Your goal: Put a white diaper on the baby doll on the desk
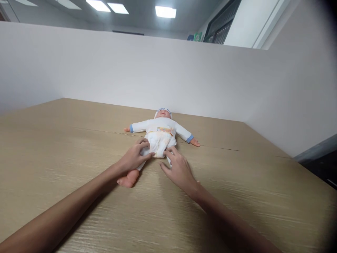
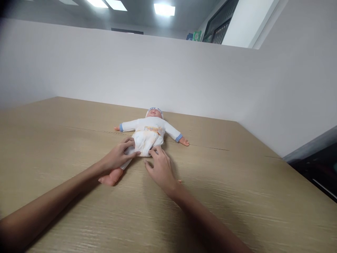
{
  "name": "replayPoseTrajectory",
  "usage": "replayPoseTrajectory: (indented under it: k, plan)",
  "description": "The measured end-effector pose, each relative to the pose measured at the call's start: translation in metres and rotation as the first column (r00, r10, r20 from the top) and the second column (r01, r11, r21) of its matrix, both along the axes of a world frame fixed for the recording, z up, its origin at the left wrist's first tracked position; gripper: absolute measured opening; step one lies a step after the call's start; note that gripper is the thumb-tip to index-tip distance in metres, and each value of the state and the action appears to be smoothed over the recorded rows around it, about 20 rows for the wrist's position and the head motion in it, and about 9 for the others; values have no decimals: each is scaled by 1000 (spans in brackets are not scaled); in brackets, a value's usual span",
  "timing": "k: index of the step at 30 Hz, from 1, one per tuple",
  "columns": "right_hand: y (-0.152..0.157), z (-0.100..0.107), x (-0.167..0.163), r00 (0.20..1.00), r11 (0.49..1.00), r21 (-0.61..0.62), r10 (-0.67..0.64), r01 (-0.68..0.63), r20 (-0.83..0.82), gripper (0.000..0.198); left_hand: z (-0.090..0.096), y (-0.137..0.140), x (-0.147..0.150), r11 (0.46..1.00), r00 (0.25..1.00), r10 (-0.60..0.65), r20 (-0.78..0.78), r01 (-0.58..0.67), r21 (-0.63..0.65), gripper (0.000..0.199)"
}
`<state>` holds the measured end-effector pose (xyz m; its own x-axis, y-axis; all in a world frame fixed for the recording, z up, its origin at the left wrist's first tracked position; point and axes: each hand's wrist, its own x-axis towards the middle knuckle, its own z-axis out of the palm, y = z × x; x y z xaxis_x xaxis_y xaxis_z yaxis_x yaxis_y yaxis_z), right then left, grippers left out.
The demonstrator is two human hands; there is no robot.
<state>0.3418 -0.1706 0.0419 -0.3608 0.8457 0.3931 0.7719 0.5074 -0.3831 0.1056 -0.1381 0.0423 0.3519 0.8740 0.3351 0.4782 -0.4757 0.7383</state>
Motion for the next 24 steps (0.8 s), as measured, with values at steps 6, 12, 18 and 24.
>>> replayPoseTrajectory:
  k: [6,12,18,24]
  plan:
    - [-1,-1,0,999,999,-14,49,-49,-8,22,2,1,-2,1000,998,6,-64,-7,-5,26]
    - [5,-2,1,993,993,-114,-44,31,-113,24,-6,3,-1,996,999,46,-24,-48,-81,31]
    - [10,-5,2,876,976,-188,-188,114,-445,36,-12,3,2,981,959,102,264,-53,-186,44]
    - [7,-2,3,864,960,-155,-278,234,-419,31,-7,-4,4,929,918,267,294,-164,-332,62]
